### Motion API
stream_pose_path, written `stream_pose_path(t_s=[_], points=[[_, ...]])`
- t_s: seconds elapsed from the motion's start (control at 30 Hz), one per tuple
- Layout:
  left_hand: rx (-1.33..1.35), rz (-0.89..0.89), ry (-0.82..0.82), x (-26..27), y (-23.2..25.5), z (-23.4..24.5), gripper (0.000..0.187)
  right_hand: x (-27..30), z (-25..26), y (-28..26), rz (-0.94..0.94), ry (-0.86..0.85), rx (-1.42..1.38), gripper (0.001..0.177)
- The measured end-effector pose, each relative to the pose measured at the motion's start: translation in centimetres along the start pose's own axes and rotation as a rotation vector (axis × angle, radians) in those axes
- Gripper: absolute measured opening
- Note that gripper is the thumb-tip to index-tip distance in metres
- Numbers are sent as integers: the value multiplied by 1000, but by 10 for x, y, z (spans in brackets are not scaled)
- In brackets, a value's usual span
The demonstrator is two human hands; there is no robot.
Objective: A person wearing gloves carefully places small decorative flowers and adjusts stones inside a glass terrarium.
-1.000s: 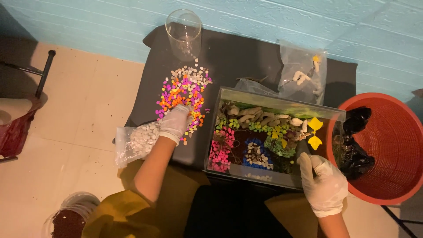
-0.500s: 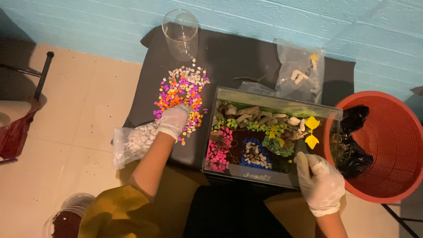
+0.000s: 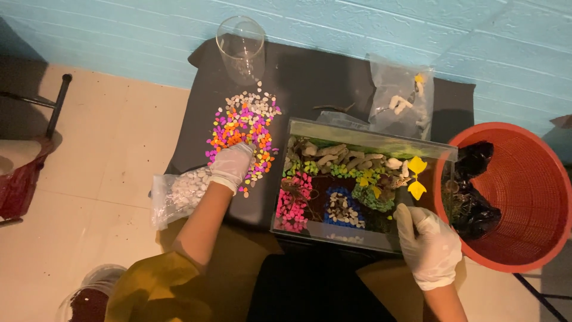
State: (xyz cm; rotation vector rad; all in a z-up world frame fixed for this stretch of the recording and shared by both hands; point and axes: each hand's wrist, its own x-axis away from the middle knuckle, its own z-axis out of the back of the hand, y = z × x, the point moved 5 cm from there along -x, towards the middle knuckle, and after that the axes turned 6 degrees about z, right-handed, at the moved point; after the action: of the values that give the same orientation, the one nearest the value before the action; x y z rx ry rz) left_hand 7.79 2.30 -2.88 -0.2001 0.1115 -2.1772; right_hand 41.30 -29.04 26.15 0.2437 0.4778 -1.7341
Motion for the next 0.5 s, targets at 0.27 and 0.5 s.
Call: stream_pose_path(t_s=[0.27,0.5], points=[[-214,-26,169,-6,17,14,28,2,-1,2,-40,-25,-9,31],[5,-18,-209,-24,7,19,18,0,1,-1,-54,0,9,53]])
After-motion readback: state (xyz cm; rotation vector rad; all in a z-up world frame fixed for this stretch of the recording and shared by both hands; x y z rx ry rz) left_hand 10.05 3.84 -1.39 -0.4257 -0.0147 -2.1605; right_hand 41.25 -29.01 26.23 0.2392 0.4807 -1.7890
